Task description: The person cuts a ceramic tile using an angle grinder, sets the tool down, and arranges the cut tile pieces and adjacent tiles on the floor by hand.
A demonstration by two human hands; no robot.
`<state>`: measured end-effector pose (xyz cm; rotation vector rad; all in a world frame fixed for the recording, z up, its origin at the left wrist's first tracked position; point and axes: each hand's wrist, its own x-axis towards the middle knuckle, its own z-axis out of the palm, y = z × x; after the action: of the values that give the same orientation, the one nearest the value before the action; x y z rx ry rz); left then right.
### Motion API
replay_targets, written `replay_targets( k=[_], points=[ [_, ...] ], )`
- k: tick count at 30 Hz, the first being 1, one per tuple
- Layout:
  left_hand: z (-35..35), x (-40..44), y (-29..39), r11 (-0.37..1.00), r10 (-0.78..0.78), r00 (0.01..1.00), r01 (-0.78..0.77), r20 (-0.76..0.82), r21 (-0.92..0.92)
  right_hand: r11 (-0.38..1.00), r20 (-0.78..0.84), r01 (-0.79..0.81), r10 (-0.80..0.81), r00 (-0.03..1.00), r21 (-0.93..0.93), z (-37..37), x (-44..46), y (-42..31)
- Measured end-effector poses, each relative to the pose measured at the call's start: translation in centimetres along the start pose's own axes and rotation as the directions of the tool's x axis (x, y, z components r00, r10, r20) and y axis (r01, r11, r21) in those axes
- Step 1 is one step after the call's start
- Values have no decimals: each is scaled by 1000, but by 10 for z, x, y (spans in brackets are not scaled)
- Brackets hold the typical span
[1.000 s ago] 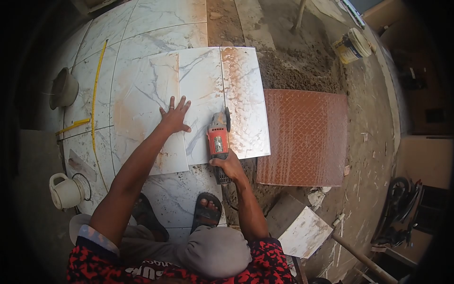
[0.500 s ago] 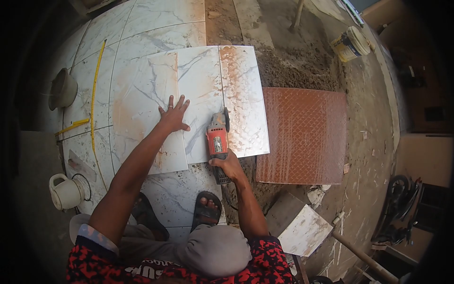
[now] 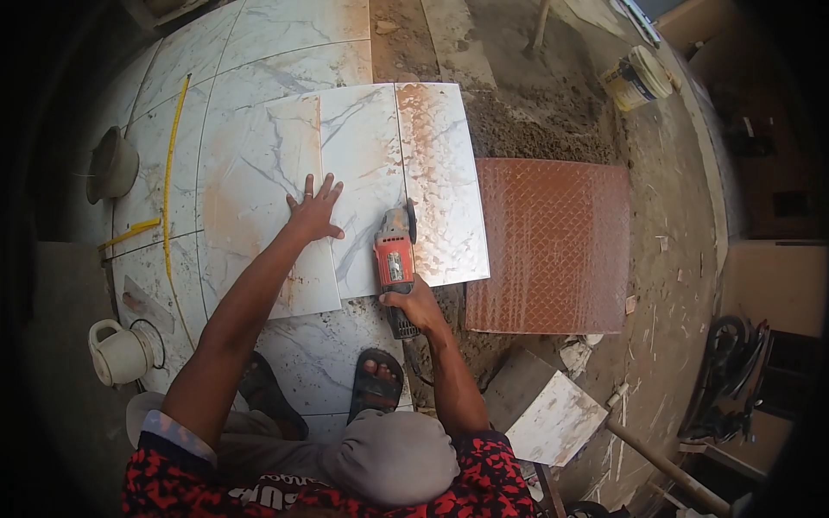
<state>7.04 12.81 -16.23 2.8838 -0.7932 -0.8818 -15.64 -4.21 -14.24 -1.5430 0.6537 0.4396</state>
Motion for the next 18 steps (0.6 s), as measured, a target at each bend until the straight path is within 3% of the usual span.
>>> replay_targets(
  k=[11,13,18],
  points=[
    [3,-1,3,998,-1,1000,0,10,62,999,-35,16,-18,999,-43,1,-3,7],
    [6,0,5,988,-11,1000,12,-2,152,1000,12,-9,9,1000,-28,-1,-2,7],
    [9,2,3,987,6,1000,-8,11,161,998,13,-57,57,998,-39,0,-12,5]
  ],
)
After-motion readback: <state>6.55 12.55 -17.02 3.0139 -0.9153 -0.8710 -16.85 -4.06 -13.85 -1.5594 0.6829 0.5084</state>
